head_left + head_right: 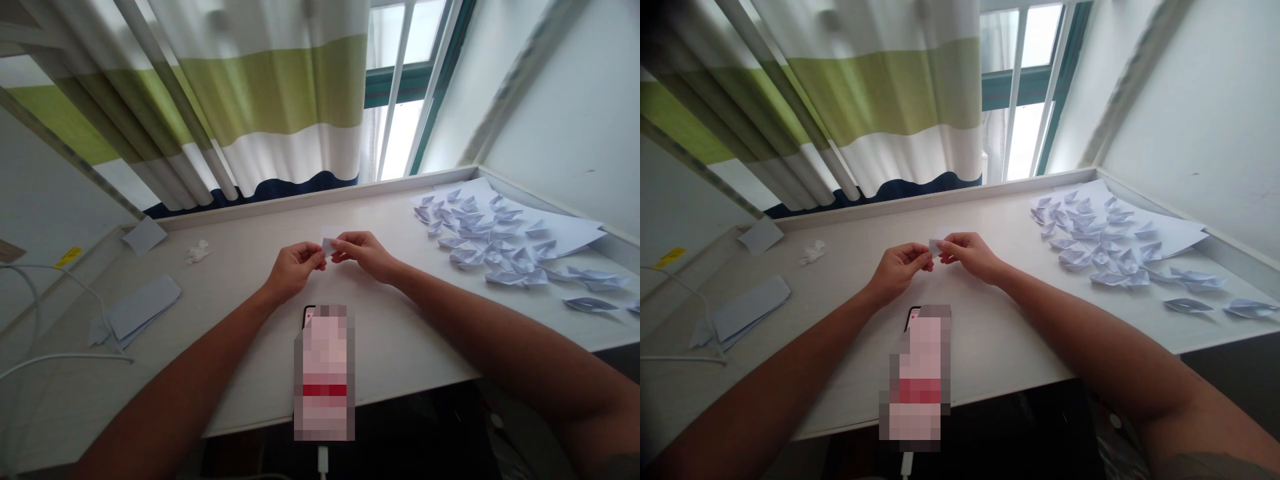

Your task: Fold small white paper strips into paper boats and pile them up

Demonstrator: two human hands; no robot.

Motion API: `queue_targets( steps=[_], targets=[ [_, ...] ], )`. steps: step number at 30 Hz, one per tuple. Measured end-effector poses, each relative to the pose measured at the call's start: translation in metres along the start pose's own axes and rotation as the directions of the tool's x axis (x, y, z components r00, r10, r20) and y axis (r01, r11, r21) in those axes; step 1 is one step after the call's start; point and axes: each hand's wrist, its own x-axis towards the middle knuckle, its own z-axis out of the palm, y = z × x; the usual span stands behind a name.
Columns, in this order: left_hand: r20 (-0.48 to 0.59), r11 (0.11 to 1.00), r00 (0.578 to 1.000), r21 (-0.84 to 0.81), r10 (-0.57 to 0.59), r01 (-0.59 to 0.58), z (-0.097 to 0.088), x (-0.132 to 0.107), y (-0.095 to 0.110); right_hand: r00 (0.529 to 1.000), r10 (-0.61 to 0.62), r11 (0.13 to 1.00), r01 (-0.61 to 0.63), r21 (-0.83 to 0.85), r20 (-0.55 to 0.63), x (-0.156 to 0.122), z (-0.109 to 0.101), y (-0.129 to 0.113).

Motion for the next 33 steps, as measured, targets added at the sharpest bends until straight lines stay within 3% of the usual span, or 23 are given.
queue_targets(
  steps=[6, 13, 18, 21, 23, 25, 27, 33],
  targets=[
    [-0.039, 0.994, 0.997, 0.085, 0.072, -0.069, -0.001, 0.002, -0.003, 0.998, -0.044, 0.972, 0.032, -0.231, -0.047, -0.001, -0.001, -0.001],
    [-0.18, 0.994, 0.981, -0.066, 0.07, -0.083, -0.004, 0.005, -0.005, 0.998, -0.053, 0.999, 0.053, 0.01, -0.027, -0.001, 0.003, 0.005],
    [-0.129, 0.994, 0.991, -0.096, 0.041, -0.054, 0.0, 0.003, -0.006, 0.996, -0.085, 0.996, 0.085, 0.017, -0.001, -0.001, 0.005, 0.011],
    [-0.127, 0.998, 0.992, -0.051, 0.025, -0.032, 0.001, 0.001, -0.005, 0.99, -0.141, 0.983, 0.137, -0.127, -0.028, -0.003, 0.005, 0.012],
    [-0.145, 0.999, 0.989, -0.041, 0.012, -0.019, 0.0, 0.0, -0.004, 0.965, -0.259, 0.925, 0.233, -0.3, -0.051, -0.004, 0.005, 0.009],
    [-0.145, 0.999, 0.989, -0.047, -0.001, -0.006, 0.0, 0.0, -0.003, 0.927, -0.376, 0.825, 0.337, -0.454, 0.004, -0.006, 0.003, 0.006],
    [-0.135, 0.998, 0.991, -0.057, -0.003, -0.005, -0.001, -0.001, -0.002, 0.91, -0.407, 0.767, 0.385, -0.513, 0.073, -0.007, 0.002, 0.002],
    [-0.139, 0.995, 0.985, 0.032, 0.102, -0.099, -0.002, 0.0, 0.0, 0.973, -0.228, 0.913, 0.23, -0.336, 0.047, -0.008, 0.005, 0.001]
  ],
)
